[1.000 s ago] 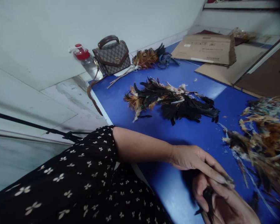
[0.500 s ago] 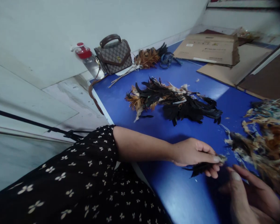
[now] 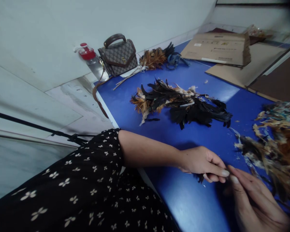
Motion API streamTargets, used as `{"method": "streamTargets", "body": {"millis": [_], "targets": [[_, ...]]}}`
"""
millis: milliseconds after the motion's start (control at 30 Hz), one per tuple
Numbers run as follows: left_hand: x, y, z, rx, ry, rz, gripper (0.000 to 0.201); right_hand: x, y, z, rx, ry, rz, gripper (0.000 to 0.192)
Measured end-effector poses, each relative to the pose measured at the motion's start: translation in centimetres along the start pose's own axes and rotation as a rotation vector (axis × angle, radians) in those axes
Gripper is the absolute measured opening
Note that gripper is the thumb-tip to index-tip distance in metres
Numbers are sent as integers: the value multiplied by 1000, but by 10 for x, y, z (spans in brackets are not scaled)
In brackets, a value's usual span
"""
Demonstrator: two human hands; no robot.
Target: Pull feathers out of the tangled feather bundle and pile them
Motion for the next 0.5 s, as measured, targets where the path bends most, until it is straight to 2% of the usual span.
{"method": "streamTargets", "body": {"millis": [67,233,333,433,500], "targets": [[1,0,0,-3,12,7,36,0,-1,-4,10,24,5,26],[7,-5,3,41,26,79,38,-1,-5,-14,-22,92,-99,23],[6,-7,4,136,32,183,40,1,-1,-4,-17,77,-8,18],[1,-7,3,214,62,188,37,11,-7,12,-27,-2,127,14],[-3,-5,2,216,92,137,28,21,-27,12,-82,20,58,23]]}}
Point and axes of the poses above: each hand's wrist, its own x-axis towards the middle knuckle, its own y-axis out of the palm, z = x × y, the point moved 3 cm from there along x, towards the middle knuckle
